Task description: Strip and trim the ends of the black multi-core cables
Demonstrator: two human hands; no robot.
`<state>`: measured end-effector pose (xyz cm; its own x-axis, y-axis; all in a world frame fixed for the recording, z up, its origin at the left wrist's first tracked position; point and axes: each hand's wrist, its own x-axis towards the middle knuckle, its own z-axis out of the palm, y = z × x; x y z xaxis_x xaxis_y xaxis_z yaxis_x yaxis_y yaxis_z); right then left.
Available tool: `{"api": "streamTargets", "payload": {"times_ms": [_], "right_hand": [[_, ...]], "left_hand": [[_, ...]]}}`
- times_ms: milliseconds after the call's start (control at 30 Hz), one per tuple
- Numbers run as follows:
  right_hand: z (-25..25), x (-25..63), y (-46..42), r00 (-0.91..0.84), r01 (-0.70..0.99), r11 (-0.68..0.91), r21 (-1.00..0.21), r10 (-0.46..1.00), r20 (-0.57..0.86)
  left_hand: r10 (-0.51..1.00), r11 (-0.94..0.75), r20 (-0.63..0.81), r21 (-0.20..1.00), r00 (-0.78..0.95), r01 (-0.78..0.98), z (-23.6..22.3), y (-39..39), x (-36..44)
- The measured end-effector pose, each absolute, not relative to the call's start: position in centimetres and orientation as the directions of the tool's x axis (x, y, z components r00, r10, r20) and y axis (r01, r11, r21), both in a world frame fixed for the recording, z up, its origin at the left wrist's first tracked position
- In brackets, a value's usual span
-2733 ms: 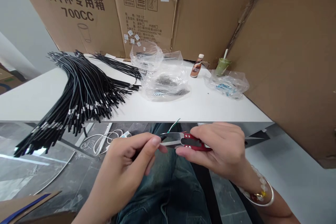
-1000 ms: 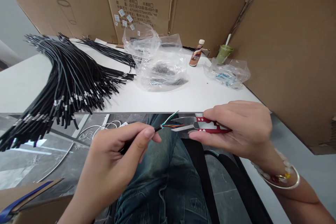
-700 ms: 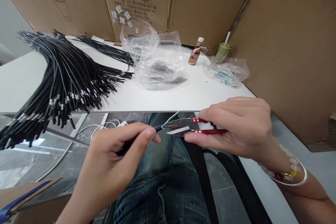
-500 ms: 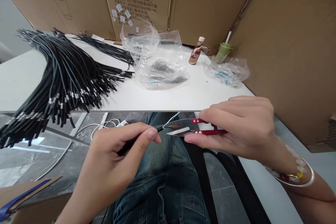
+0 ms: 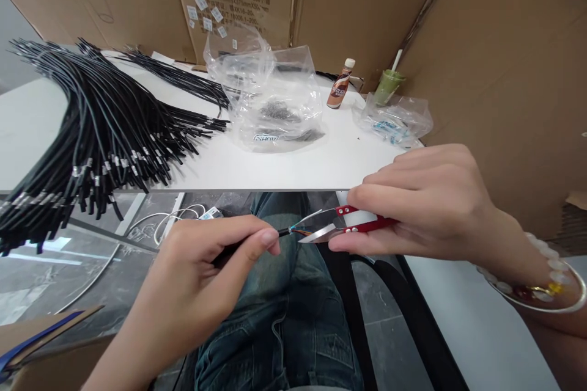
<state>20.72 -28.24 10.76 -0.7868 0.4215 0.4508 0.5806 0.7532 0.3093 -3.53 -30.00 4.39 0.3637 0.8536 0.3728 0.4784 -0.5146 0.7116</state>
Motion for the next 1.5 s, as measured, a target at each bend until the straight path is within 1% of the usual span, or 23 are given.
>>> {"api": "streamTargets", "payload": {"times_ms": [100,233,400,533,633,800,867,933,1033,1133,1233,1300,1367,1500], "right_hand": [[10.5,21.0,-27.7,-0.796,0.546,0.8,0.249,0.402,0.452],[10.0,21.2,-27.1,-0.801,0.5,0.856,0.129,0.401,0.444],[9.4,21.4,-26.7,-0.798,0.476,0.878,-0.042,0.452,0.399],[8.6,21.4,-26.3,-0.774,0.445,0.885,-0.139,0.458,0.437],[8.2,21.5,-26.1,-0.778,0.434,0.893,-0.12,0.438,0.45],[8.0,21.4,-26.4,-0.78,0.498,0.867,0.023,0.437,0.448],[8.0,21.3,-26.6,-0.769,0.527,0.85,0.027,0.462,0.442],[7.9,21.3,-26.7,-0.753,0.539,0.842,-0.018,0.49,0.439],[7.5,21.3,-26.6,-0.723,0.511,0.844,-0.162,0.524,0.45],[6.8,21.2,-26.5,-0.676,0.439,0.805,-0.399,0.589,0.443],[5.8,20.7,-26.4,-0.62,0.338,0.677,-0.654,0.683,0.386],[5.0,20.4,-26.3,-0.596,0.272,0.571,-0.775,0.732,0.33],[4.2,20.0,-26.2,-0.577,0.225,0.48,-0.848,0.767,0.281],[2.9,19.3,-26.1,-0.544,0.14,0.326,-0.935,0.814,0.203]], "left_hand": [[0.85,-0.5,0.324,0.744,0.415,0.444,4.6,-29.8,-3.7],[0.838,-0.473,0.257,0.782,0.482,0.405,4.7,-29.5,-3.9],[0.852,-0.431,0.207,0.798,0.481,0.421,4.8,-29.3,-3.9],[0.859,-0.388,0.157,0.821,0.488,0.419,4.7,-29.3,-3.9],[0.863,-0.351,0.111,0.833,0.492,0.427,4.5,-29.1,-3.9],[0.871,-0.287,0.029,0.84,0.49,0.46,4.3,-28.8,-3.9],[0.879,-0.294,0.039,0.828,0.474,0.478,4.3,-28.8,-3.8],[0.882,-0.314,0.064,0.819,0.467,0.48,4.3,-28.8,-3.7],[0.878,-0.305,0.061,0.836,0.475,0.456,4.2,-28.9,-3.7],[0.871,-0.27,0.039,0.872,0.49,0.409,4.1,-28.9,-3.8],[0.874,-0.253,0.05,0.896,0.483,0.365,4.0,-28.9,-3.8],[0.883,-0.251,0.063,0.9,0.465,0.355,4.0,-28.8,-3.8],[0.894,-0.261,0.083,0.895,0.44,0.361,4.1,-28.8,-3.7],[0.912,-0.317,0.168,0.867,0.374,0.384,4.4,-29.0,-3.5]]}}
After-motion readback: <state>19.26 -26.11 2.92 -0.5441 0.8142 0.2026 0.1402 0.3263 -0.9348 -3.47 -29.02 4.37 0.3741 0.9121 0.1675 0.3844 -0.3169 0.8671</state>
